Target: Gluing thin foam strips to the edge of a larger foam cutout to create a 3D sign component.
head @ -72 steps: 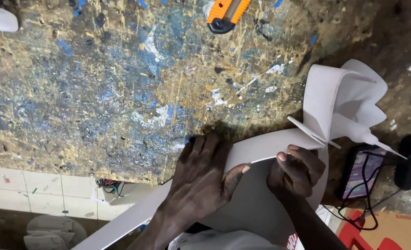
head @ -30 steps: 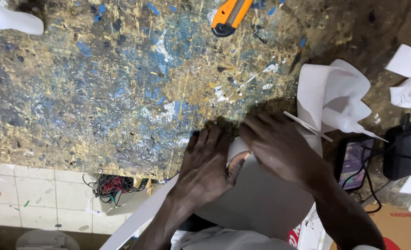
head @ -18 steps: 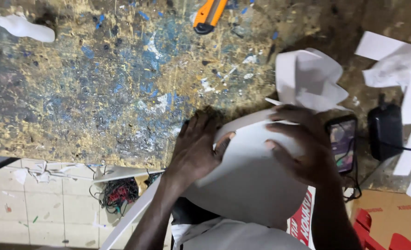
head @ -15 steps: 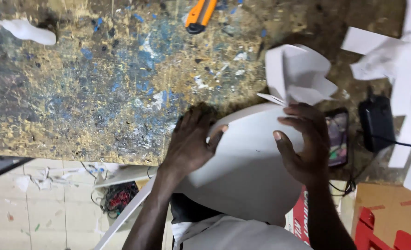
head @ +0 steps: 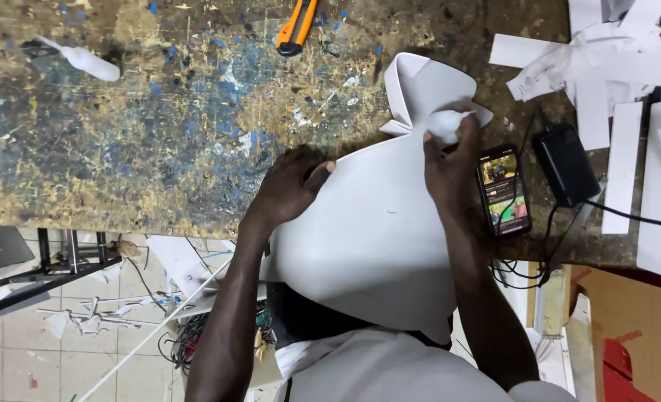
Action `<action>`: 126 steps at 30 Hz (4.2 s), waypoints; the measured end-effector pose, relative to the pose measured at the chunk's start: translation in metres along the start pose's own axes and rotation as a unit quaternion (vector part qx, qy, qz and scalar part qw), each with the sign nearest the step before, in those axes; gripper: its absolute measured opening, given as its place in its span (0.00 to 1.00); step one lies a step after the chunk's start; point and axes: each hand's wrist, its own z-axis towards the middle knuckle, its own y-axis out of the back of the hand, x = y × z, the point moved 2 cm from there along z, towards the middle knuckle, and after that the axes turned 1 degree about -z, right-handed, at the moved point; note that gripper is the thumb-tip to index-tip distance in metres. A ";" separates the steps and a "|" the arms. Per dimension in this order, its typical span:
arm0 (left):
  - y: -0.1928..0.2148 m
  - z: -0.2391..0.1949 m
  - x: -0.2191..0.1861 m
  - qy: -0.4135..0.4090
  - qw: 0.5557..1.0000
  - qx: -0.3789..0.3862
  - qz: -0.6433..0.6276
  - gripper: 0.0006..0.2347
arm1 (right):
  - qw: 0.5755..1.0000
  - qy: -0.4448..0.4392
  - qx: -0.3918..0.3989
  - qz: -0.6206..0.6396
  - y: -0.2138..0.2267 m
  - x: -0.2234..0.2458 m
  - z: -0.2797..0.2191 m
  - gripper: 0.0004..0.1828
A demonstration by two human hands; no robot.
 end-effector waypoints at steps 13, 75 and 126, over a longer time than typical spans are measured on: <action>0.000 0.000 0.001 0.007 0.999 -0.008 -0.032 0.42 | 0.991 0.108 0.078 0.006 0.040 0.014 -0.070 0.26; -0.004 0.003 0.013 0.006 0.994 -0.069 -0.084 0.35 | 0.958 0.272 0.090 0.028 -0.027 0.076 -0.094 0.12; 0.015 -0.030 -0.042 0.069 0.987 -0.044 -0.140 0.37 | 0.982 0.183 0.026 -0.034 0.014 0.009 -0.001 0.30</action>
